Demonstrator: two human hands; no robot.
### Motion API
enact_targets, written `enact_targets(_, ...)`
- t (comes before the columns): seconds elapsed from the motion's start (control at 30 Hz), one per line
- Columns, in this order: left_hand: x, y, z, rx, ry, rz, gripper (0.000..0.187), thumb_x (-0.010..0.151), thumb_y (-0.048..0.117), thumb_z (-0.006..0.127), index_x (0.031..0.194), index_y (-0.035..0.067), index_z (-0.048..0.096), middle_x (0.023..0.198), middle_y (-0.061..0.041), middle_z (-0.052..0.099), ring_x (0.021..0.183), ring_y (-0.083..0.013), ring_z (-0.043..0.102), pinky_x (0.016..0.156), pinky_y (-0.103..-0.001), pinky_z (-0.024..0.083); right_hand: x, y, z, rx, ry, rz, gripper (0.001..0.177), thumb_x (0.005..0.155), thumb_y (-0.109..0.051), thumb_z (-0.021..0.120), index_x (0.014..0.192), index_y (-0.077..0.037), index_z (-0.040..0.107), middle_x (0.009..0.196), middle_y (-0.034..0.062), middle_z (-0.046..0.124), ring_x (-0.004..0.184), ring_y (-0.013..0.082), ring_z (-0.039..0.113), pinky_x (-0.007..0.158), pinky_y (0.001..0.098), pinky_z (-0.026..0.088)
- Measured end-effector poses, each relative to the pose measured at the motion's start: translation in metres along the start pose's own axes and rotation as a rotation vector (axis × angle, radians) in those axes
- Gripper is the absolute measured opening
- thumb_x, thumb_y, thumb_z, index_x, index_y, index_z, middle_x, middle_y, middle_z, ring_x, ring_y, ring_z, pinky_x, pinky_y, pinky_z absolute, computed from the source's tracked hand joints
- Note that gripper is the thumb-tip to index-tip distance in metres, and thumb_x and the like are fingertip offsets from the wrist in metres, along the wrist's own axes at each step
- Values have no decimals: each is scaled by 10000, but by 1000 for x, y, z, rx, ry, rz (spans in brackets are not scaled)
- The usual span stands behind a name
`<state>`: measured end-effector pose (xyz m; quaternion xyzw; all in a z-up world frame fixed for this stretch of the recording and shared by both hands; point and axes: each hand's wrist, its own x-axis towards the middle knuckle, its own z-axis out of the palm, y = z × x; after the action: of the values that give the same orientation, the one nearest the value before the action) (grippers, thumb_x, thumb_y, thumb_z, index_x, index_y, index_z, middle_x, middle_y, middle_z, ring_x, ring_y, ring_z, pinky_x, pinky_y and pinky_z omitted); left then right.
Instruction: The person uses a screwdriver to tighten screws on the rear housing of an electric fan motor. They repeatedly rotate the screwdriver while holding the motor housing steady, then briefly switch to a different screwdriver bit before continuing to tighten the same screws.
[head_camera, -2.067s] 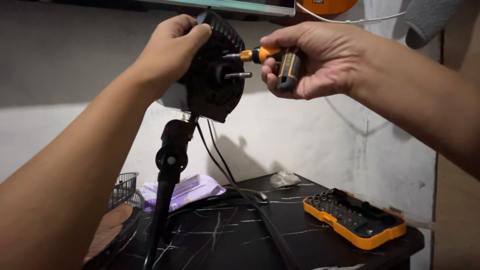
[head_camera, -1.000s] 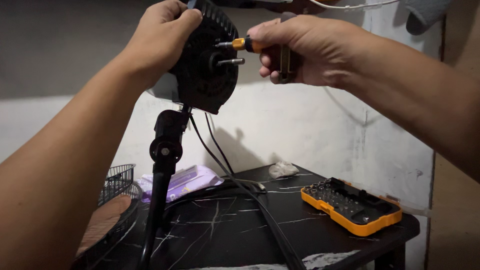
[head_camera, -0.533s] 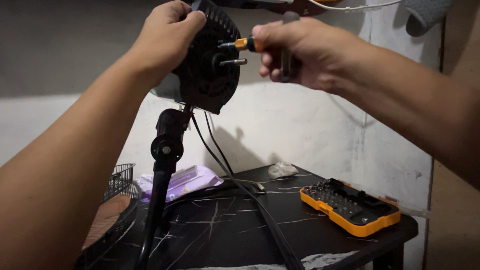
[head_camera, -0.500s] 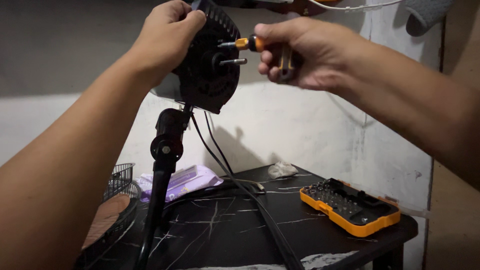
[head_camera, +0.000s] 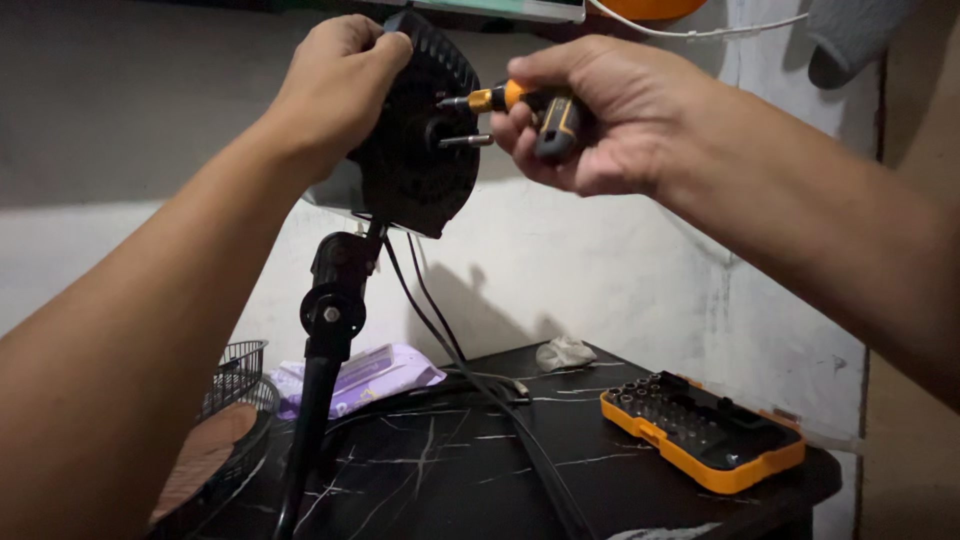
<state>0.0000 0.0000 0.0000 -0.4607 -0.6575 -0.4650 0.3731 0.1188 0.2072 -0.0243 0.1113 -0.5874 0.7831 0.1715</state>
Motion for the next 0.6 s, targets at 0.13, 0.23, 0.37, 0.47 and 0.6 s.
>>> enact_targets(0.13,1,1,0,34,29,-5,347,927,287,594,1083,-5,698,850,-19,670,753,-93,604,677,-288,511,-4,5,1,-292,-75,-196,228,919,-250,739,936,-61,613,756,52,626,677,161,686,534,265,530)
enact_targets(0.23,1,1,2,74,45,-3,353,929,293,593,1070,-14,697,851,-27,674,760,-101,608,684,-298,510,-9,6,-5,-464,-68,-277,226,895,-294,715,869,-78,653,725,71,648,691,189,740,544,273,556)
enact_targets(0.37,1,0,1,95,61,-16,352,930,289,582,1053,-20,700,845,-42,670,758,-117,607,684,-313,506,0,-2,-4,-258,-55,-94,266,951,-298,710,946,-43,634,805,86,667,733,188,737,602,268,564)
enact_targets(0.47,3,0,-2,106,77,-22,359,939,303,579,1040,-22,694,843,-47,672,761,-121,614,687,-317,507,12,-5,0,303,-28,277,274,1003,-229,704,1038,35,639,865,119,709,737,195,721,610,264,566)
enact_targets(0.6,1,3,-8,113,67,-41,370,965,315,571,1008,-35,685,835,-64,645,750,-134,591,676,-339,499,10,-5,2,496,-86,484,223,995,-229,599,1013,-10,637,811,90,681,663,196,673,588,334,578)
